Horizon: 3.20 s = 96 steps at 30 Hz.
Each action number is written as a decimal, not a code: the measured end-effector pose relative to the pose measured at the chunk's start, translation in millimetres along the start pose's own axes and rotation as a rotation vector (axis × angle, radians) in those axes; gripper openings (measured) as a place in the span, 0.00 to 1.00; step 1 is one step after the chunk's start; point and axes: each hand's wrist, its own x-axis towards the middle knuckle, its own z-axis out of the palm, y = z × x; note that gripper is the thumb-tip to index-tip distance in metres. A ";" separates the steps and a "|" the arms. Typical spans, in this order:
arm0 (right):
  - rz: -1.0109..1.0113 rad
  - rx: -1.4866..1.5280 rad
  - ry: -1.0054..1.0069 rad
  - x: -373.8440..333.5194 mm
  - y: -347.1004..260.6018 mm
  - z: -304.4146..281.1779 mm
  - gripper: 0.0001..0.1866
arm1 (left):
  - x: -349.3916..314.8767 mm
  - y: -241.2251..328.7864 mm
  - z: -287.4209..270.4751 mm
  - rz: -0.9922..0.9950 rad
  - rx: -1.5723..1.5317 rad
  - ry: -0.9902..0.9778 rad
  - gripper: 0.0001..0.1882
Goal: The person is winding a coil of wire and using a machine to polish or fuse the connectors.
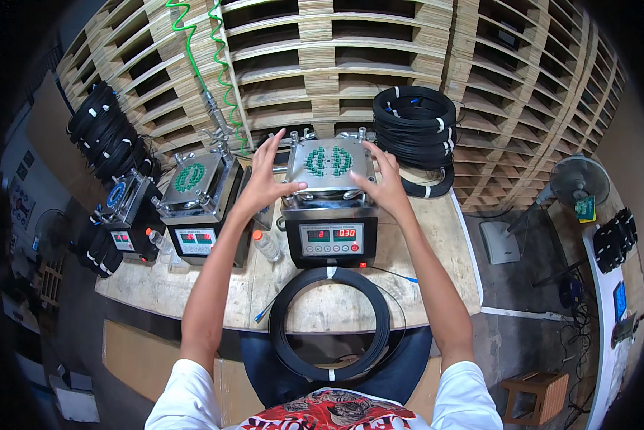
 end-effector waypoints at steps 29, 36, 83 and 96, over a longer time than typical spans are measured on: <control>-0.067 -0.324 0.004 5.2 59.8 -19.0 0.16 | -10.7 -17.6 5.6 0.107 -0.125 0.129 0.11; 0.130 -0.303 -0.522 -151.2 118.0 -30.8 0.11 | -168.5 -24.4 1.8 -0.102 -0.034 -0.376 0.10; 0.568 -0.559 -0.638 -246.8 20.4 22.2 0.30 | -271.2 -3.8 43.2 -0.528 0.314 -0.697 0.35; 0.057 -0.313 -0.484 -154.5 -120.9 86.4 0.31 | -288.2 -11.1 -134.4 -0.441 0.291 -0.248 0.27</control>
